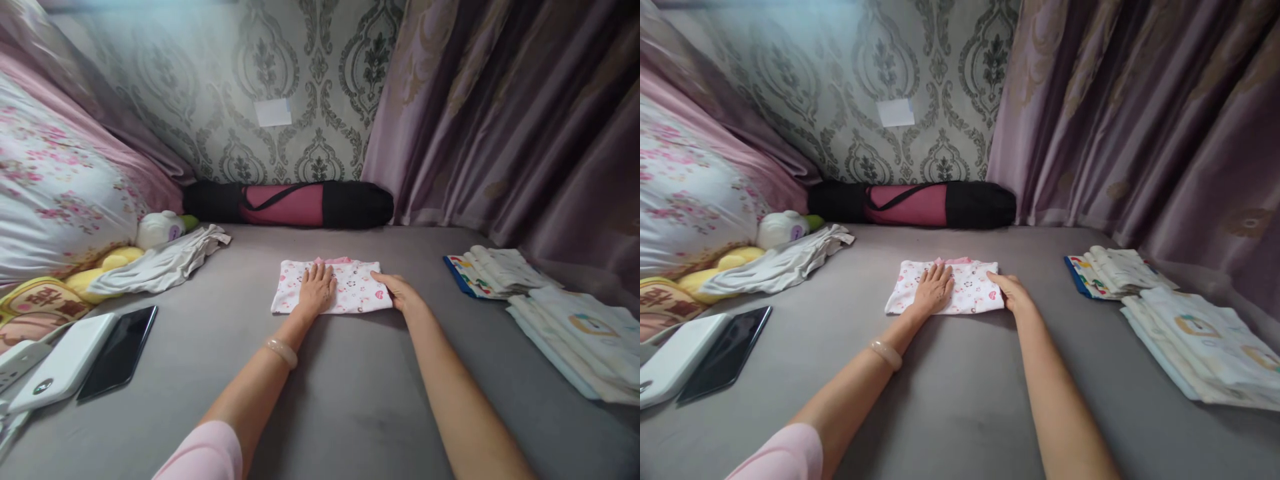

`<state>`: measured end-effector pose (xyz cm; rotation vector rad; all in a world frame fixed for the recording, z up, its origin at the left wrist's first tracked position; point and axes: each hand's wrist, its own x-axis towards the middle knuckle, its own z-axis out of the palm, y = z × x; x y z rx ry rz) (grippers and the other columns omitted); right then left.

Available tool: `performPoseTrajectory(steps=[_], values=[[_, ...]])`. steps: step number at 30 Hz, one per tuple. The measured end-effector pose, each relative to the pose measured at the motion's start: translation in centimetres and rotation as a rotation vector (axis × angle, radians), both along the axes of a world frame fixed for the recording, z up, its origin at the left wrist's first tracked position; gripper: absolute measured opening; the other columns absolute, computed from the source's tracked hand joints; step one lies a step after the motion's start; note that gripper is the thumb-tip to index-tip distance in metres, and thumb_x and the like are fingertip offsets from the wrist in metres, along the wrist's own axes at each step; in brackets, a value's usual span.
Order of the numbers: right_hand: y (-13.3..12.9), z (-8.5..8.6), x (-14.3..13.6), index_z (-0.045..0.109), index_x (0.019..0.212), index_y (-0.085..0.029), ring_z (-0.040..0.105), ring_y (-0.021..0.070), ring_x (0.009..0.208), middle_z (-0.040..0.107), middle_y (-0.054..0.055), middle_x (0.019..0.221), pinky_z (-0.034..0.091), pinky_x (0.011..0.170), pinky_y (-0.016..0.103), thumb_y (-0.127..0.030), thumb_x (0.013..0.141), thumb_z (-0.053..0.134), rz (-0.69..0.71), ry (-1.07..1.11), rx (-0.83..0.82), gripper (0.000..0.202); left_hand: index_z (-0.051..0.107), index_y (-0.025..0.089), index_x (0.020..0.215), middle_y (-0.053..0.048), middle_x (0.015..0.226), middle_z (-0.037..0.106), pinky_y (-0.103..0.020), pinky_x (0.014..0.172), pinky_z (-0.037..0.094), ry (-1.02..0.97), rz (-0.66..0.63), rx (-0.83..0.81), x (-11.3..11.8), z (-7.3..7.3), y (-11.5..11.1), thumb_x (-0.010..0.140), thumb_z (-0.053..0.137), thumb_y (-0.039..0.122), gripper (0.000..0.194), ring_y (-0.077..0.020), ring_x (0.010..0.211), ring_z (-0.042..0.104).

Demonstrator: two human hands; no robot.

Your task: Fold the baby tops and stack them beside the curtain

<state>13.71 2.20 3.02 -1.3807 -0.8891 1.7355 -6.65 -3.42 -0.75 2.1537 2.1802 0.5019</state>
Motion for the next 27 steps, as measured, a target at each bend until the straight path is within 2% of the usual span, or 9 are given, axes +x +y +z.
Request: performPoseTrajectory(steps=[3, 6, 12, 16, 19, 23, 27], values=[[-0.4, 0.7, -0.1, 0.065, 0.100, -0.007, 0.073, 0.0256, 0.079, 0.075, 0.015, 0.079, 0.059, 0.075, 0.039, -0.013, 0.080, 0.060, 0.085, 0.056, -0.016, 0.021, 0.038, 0.019, 0.147, -0.013, 0.156, 0.031, -0.052, 0.116, 0.016, -0.006, 0.002, -0.001, 0.1, 0.0, 0.0, 0.097, 0.030, 0.044, 0.057, -0.0328, 0.144, 0.024], [-1.0, 1.5, -0.6, 0.061, 0.111, -0.009, 0.072, 0.0270, 0.089, 0.075, 0.016, 0.092, 0.058, 0.080, 0.041, -0.015, 0.080, 0.054, 0.149, 0.062, 0.061, 0.032, 0.040, 0.018, 0.145, -0.014, 0.155, 0.032, -0.053, 0.115, 0.016, -0.002, 0.016, -0.015, 0.3, 0.5, 0.1, 0.095, 0.032, 0.044, 0.057, -0.0342, 0.143, 0.026], [-2.3, 2.7, -2.8, 0.050, 0.127, -0.019, 0.071, 0.0272, 0.091, 0.073, 0.010, 0.103, 0.056, 0.082, 0.043, -0.015, 0.071, 0.058, 0.154, 0.102, 0.263, 0.056, 0.043, 0.019, 0.143, -0.019, 0.149, 0.038, -0.059, 0.106, 0.026, 0.010, 0.007, -0.042, 0.3, 2.1, 0.7, 0.089, 0.042, 0.044, 0.058, -0.0400, 0.133, 0.036], [-2.5, 3.6, -5.1, 0.049, 0.128, -0.024, 0.070, 0.0262, 0.093, 0.072, 0.007, 0.107, 0.055, 0.083, 0.042, -0.019, 0.071, 0.058, 0.218, 0.042, 0.358, 0.057, 0.043, 0.023, 0.142, -0.019, 0.150, 0.036, -0.061, 0.103, 0.028, -0.004, -0.006, -0.089, -0.3, 2.6, 1.0, 0.088, 0.045, 0.048, 0.060, -0.0417, 0.133, 0.035], [-2.4, 4.1, -7.4, 0.048, 0.128, -0.025, 0.070, 0.0220, 0.084, 0.071, 0.004, 0.101, 0.056, 0.076, 0.036, -0.019, 0.070, 0.058, 0.220, 0.021, 0.350, 0.059, 0.041, 0.020, 0.144, -0.019, 0.151, 0.035, -0.056, 0.106, 0.028, 0.026, -0.057, -0.061, -0.9, 2.7, 0.6, 0.091, 0.041, 0.043, 0.057, -0.0386, 0.136, 0.034], [-2.6, 4.6, -10.9, 0.047, 0.128, -0.023, 0.064, 0.0150, 0.062, 0.066, -0.003, 0.078, 0.052, 0.058, 0.026, -0.017, 0.069, 0.062, 0.171, 0.024, 0.274, 0.061, 0.042, 0.011, 0.141, -0.022, 0.151, 0.033, -0.049, 0.111, 0.025, 0.070, -0.144, -0.096, -2.2, 3.0, -1.1, 0.091, 0.043, 0.031, 0.054, -0.0346, 0.139, 0.031], [-3.4, 4.7, -14.2, 0.046, 0.129, -0.021, 0.058, 0.0127, 0.052, 0.061, -0.005, 0.069, 0.049, 0.049, 0.023, -0.018, 0.070, 0.064, 0.206, -0.060, 0.254, 0.062, 0.043, 0.016, 0.139, -0.020, 0.147, 0.038, -0.051, 0.111, 0.026, 0.005, -0.095, -0.072, -4.8, 2.9, -3.9, 0.087, 0.051, 0.031, 0.054, -0.0329, 0.139, 0.032]])
